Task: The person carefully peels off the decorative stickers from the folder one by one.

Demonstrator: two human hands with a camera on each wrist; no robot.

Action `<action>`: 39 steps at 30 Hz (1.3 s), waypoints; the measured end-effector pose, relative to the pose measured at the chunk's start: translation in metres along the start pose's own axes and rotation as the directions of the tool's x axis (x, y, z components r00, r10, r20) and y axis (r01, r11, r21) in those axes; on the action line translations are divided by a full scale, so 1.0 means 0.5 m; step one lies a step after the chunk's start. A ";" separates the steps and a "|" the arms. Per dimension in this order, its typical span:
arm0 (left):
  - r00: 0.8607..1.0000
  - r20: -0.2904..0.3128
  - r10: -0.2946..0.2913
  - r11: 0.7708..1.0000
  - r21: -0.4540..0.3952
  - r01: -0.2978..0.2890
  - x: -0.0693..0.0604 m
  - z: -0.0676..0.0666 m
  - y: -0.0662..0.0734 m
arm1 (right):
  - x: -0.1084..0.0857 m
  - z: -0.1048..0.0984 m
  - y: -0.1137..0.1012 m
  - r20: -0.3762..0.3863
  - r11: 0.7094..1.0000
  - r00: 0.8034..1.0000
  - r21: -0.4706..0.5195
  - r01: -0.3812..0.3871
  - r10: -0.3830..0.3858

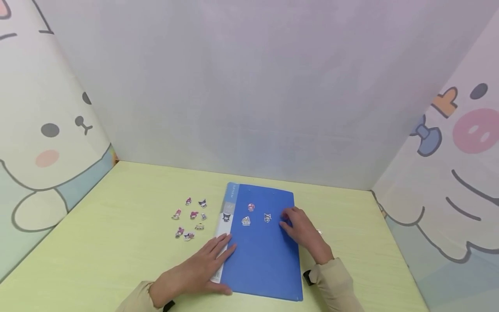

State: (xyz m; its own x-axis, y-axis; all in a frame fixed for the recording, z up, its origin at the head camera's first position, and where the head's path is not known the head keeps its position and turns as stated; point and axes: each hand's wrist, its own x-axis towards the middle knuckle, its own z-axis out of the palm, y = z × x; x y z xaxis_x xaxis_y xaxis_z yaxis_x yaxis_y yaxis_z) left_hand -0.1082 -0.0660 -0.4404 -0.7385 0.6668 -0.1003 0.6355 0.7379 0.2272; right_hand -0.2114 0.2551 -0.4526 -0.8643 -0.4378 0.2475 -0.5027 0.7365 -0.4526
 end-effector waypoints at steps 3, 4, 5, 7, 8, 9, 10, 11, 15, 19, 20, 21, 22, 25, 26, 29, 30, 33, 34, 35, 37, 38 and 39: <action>1.000 0.003 -0.005 1.000 -0.003 0.005 -0.001 -0.001 0.000 | 0.009 0.008 -0.013 0.004 1.000 1.000 0.007 0.008 -0.008; 1.000 0.003 -0.006 1.000 -0.005 0.006 -0.001 -0.001 0.000 | 0.012 0.010 -0.016 0.008 1.000 1.000 0.006 0.005 -0.005; 1.000 0.003 -0.006 1.000 -0.008 0.006 -0.001 0.000 0.000 | 0.014 0.012 -0.020 0.013 1.000 1.000 0.009 0.002 -0.002; 1.000 0.003 -0.006 1.000 -0.010 0.006 0.000 0.001 0.000 | 0.018 0.014 -0.026 0.022 1.000 1.000 0.009 -0.007 0.007; 1.000 0.002 -0.005 1.000 -0.011 0.005 0.000 0.002 0.000 | 0.019 0.015 -0.029 0.024 1.000 1.000 0.009 -0.008 0.008; 1.000 -0.001 -0.003 1.000 -0.006 0.003 0.000 0.003 -0.001 | 0.021 0.016 -0.031 0.025 1.000 1.000 0.009 -0.007 0.007; 1.000 -0.003 -0.003 1.000 -0.006 0.003 0.000 0.003 -0.001 | 0.022 0.017 -0.032 0.025 1.000 1.000 0.006 -0.005 0.005; 1.000 -0.004 -0.004 1.000 -0.006 0.004 0.000 0.004 0.000 | 0.023 0.018 -0.033 0.026 1.000 1.000 0.007 -0.002 0.002; 1.000 -0.005 -0.008 1.000 -0.003 0.008 0.000 0.004 0.000 | 0.025 0.023 -0.035 0.026 1.000 1.000 0.011 0.004 -0.004; 1.000 -0.001 -0.014 1.000 -0.008 0.014 0.000 0.002 0.002 | 0.029 0.027 -0.041 0.031 1.000 0.999 0.020 -0.012 0.011; 1.000 0.001 -0.015 1.000 -0.009 0.015 -0.001 0.001 0.002 | 0.029 0.028 -0.043 0.031 1.000 0.999 0.024 -0.017 0.016; 1.000 0.002 -0.016 1.000 -0.011 0.016 -0.001 0.000 0.003 | 0.030 0.028 -0.044 0.030 1.000 0.999 0.025 -0.019 0.018; 1.000 0.003 -0.017 1.000 -0.013 0.017 -0.001 0.000 0.003 | 0.031 0.029 -0.045 0.030 0.999 0.999 0.027 -0.022 0.021; 1.000 0.008 -0.018 1.000 -0.014 0.018 -0.001 0.000 0.004 | 0.033 0.028 -0.048 0.030 0.999 0.999 0.033 -0.032 0.031; 1.000 0.008 -0.016 1.000 -0.012 0.016 -0.001 0.000 0.004 | 0.033 0.028 -0.049 0.031 0.999 0.999 0.038 -0.036 0.035; 1.000 0.004 -0.010 1.000 -0.008 0.010 0.000 0.003 0.003 | 0.034 0.028 -0.051 0.032 0.997 0.998 0.045 -0.057 0.055; 1.000 0.002 -0.009 1.000 -0.006 0.010 0.000 0.003 0.002 | 0.035 0.028 -0.052 0.031 0.997 0.998 0.049 -0.061 0.059; 1.000 -0.005 -0.007 1.000 -0.002 0.007 0.000 0.005 0.001 | 0.038 0.030 -0.054 0.023 0.996 0.998 0.062 -0.068 0.067; 1.000 -0.005 -0.008 1.000 0.000 0.008 0.000 0.004 0.001 | 0.040 0.032 -0.054 0.020 0.995 0.998 0.070 -0.067 0.065; 1.000 -0.005 -0.009 1.000 0.005 0.009 0.000 0.005 0.001 | 0.042 0.034 -0.054 0.019 0.995 0.998 0.079 -0.063 0.062; 1.000 -0.001 -0.013 1.000 0.009 0.013 0.000 0.004 0.001 | 0.045 0.038 -0.054 0.012 0.994 0.999 0.099 -0.052 0.051; 1.000 0.001 -0.014 1.000 0.009 0.014 0.000 0.003 0.001 | 0.046 0.039 -0.054 0.010 0.993 0.999 0.110 -0.049 0.049; 1.000 0.003 -0.015 1.000 0.013 0.015 0.000 0.003 0.002 | 0.046 0.041 -0.053 0.008 0.992 0.999 0.118 -0.046 0.046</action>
State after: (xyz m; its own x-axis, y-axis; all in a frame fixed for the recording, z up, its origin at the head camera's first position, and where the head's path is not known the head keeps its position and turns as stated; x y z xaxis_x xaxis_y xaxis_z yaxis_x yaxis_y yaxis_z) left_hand -0.1074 -0.0652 -0.4415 -0.7471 0.6562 -0.1062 0.6274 0.7489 0.2134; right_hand -0.2176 0.2147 -0.4524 -0.8861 -0.4082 0.2194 -0.4568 0.6897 -0.5618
